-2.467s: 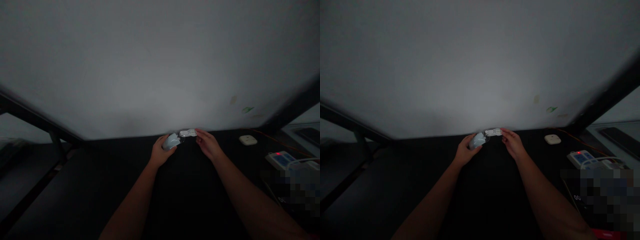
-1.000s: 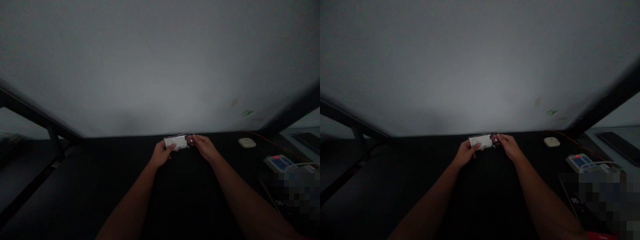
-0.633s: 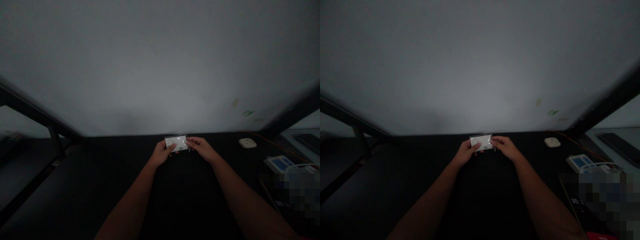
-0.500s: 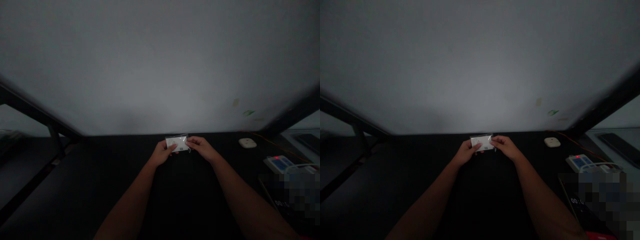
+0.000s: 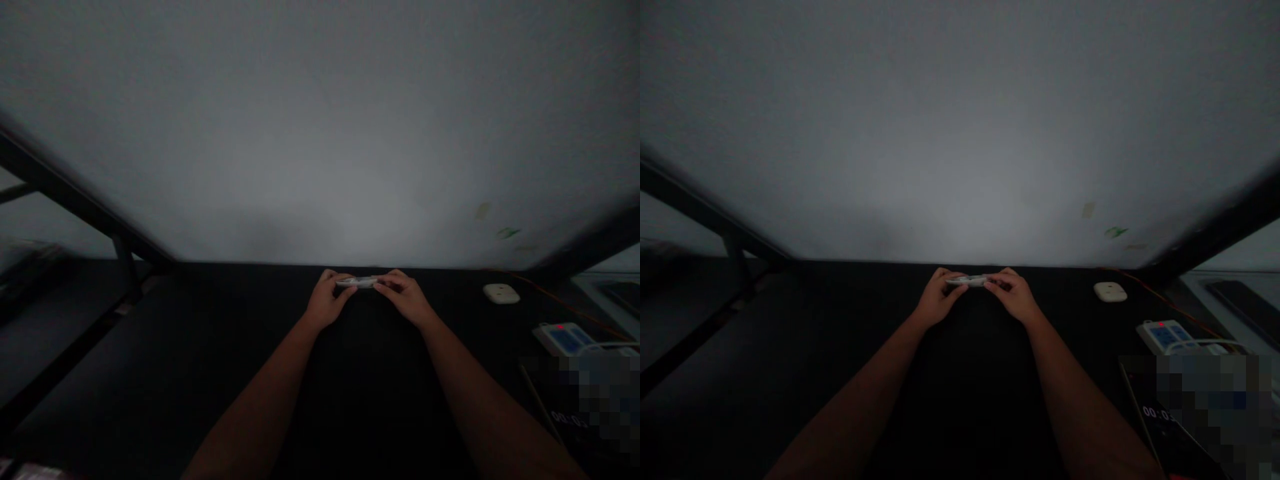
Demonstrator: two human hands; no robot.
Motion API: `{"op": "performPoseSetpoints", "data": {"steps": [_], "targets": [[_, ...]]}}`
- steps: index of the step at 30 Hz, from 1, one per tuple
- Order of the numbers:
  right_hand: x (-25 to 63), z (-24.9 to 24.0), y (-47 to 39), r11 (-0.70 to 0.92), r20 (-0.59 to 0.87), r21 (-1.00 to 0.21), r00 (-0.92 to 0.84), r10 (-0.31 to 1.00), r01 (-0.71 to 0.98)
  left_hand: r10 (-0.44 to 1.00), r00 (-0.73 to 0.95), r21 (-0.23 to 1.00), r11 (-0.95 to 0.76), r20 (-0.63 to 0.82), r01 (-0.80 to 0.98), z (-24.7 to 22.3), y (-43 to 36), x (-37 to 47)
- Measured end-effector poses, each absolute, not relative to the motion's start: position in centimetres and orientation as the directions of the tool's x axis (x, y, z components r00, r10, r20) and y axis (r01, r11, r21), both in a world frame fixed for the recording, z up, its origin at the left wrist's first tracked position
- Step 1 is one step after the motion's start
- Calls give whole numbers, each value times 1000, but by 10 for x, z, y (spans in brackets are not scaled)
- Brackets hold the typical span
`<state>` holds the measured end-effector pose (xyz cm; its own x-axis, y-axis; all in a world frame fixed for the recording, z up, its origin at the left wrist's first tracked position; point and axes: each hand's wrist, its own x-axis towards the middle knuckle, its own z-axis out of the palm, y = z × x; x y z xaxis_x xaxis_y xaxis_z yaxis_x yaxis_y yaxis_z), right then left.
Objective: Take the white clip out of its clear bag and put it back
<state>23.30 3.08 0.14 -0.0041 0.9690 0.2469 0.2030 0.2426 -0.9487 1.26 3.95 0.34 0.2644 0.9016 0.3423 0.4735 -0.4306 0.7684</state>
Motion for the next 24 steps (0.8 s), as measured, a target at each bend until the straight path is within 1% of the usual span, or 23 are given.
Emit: {"op": "performPoseSetpoints", "data": {"steps": [3,5,7,11,14,17,21,24], "targets": [[235,0,30,209,207,-955,-32,978,213,887,320,760,-453,333,465,6,37,11],[236,-1,29,185,189,-957,-5,982,224,880,340,771,-461,332,440,6,36,10],[235,-2,28,184,201,-943,37,979,277,880,346,777,-457,324,434,5,36,11],[232,-2,25,193,234,-905,65,970,380,899,300,782,-430,321,452,1,36,11],[234,-3,24,195,242,-867,45,969,458,920,265,796,-383,287,469,1,36,11],[236,-3,23,199,252,-821,27,967,535,930,245,772,-365,274,521,3,35,11],[236,-4,20,188,247,-801,28,969,568,917,254,745,-398,307,536,4,35,11],[236,-5,21,162,249,-813,82,965,559,922,218,746,-386,319,542,2,36,10]]}}
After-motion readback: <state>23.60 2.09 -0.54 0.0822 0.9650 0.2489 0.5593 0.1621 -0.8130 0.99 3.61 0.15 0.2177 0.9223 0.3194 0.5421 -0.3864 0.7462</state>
